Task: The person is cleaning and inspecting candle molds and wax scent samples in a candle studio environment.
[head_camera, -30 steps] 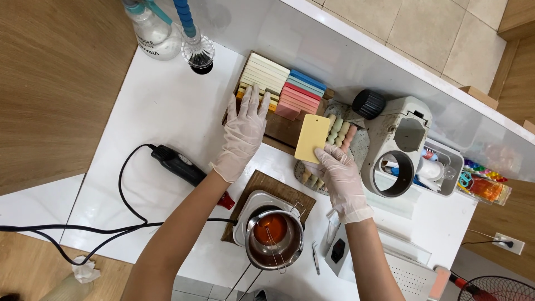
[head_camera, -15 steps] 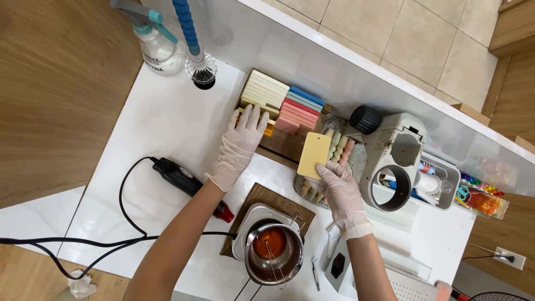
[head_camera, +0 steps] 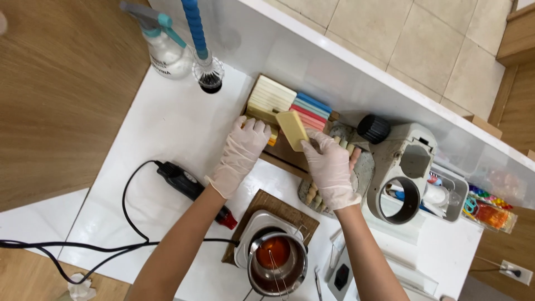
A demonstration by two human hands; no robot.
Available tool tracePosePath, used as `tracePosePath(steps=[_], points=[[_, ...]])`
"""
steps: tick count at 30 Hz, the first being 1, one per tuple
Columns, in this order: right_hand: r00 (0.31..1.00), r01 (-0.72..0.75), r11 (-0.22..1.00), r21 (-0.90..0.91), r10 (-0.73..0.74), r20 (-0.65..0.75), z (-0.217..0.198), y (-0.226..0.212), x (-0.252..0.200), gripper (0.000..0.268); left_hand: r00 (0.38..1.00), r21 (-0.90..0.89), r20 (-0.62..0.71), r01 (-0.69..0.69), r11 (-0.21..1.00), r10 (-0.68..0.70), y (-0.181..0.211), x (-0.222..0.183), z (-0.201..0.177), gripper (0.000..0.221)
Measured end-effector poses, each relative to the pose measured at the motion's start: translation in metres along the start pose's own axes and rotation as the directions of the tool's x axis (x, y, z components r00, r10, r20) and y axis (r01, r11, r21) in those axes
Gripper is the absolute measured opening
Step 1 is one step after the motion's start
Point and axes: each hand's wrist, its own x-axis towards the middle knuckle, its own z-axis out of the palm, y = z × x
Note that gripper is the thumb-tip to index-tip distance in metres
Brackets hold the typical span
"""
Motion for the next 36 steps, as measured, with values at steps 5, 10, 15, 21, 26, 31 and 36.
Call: tracePosePath(steps=[5, 10, 15, 21, 26, 31, 36], points=[[0.956, 0.293, 0.862, -0.413, -0.265, 0.126, 0.032, -0.002, 0.044, 0.03, 0.999, -0.026, -0.021, 0.032, 0.999, -0.032, 0.001, -0.003, 0.001, 0.02], [0.917, 0.379, 0.649, -0.66, -0.359, 0.174, 0.058, -0.003, 0.053, 0.029, 0.967, -0.076, -0.206, 0.136, 0.988, -0.149, -0.001, -0.011, -0.011, 0.031], [0.891, 0.411, 0.61, -0.678, -0.426, 0.157, 0.076, 0.008, 0.059, 0.025, 0.965, -0.187, -0.073, 0.234, 0.954, -0.251, -0.004, -0.012, -0.026, 0.049], [0.886, 0.411, 0.726, -0.551, -0.461, 0.053, 0.07, 0.023, 0.049, 0.034, 0.951, -0.272, 0.016, 0.302, 0.914, -0.309, -0.003, -0.008, -0.02, 0.065], [0.848, 0.427, 0.714, -0.555, -0.529, -0.028, 0.057, 0.01, 0.028, 0.039, 0.912, -0.324, 0.047, 0.399, 0.858, -0.407, -0.002, 0.003, -0.021, 0.086], [0.85, 0.408, 0.743, -0.532, -0.522, -0.077, 0.057, 0.023, 0.013, 0.043, 0.884, -0.445, 0.027, 0.428, 0.786, -0.466, -0.002, 0.001, 0.003, 0.104], [0.967, -0.125, 0.939, -0.319, 0.187, 0.173, 0.064, 0.036, 0.009, 0.046, 0.82, -0.494, 0.188, 0.555, 0.67, -0.541, 0.0, -0.008, 0.034, 0.113]])
